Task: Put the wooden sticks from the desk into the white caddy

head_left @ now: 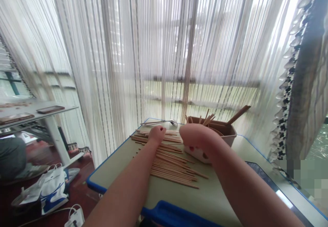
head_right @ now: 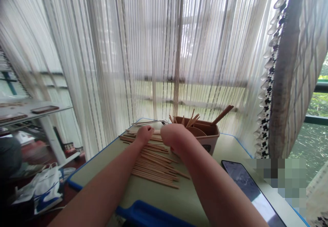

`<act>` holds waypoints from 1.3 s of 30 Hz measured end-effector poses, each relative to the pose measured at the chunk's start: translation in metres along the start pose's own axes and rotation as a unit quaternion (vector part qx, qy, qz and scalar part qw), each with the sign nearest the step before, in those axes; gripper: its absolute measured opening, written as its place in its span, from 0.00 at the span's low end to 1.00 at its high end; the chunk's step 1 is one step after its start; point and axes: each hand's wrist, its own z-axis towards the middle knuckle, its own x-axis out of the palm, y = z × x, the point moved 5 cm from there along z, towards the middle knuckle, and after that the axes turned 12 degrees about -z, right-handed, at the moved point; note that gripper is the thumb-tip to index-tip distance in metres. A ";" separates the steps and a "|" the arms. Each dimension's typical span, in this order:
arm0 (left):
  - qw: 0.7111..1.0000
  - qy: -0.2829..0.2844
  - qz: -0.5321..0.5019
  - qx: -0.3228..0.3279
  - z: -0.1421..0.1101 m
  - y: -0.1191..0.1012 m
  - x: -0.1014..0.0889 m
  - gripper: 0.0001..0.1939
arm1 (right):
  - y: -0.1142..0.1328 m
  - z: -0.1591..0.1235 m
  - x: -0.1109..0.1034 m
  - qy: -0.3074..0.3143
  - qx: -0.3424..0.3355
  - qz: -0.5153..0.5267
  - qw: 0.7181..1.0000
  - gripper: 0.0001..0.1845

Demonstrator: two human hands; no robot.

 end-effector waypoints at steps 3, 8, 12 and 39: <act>1.000 -0.002 -0.014 -0.002 0.000 0.001 0.000 0.19 | -0.025 -0.037 -0.023 -0.067 0.058 -0.041 0.995 0.08; 0.999 0.002 -0.009 0.032 -0.001 -0.001 0.003 0.23 | -0.066 -0.080 -0.045 -0.223 0.078 0.108 0.966 0.17; 0.998 0.011 0.014 0.053 -0.002 -0.002 0.007 0.22 | -0.091 -0.091 -0.052 -0.340 0.163 0.197 0.905 0.18; 0.995 0.059 0.065 0.054 0.001 0.003 0.021 0.22 | -0.089 -0.024 -0.042 -0.290 0.061 0.343 0.892 0.16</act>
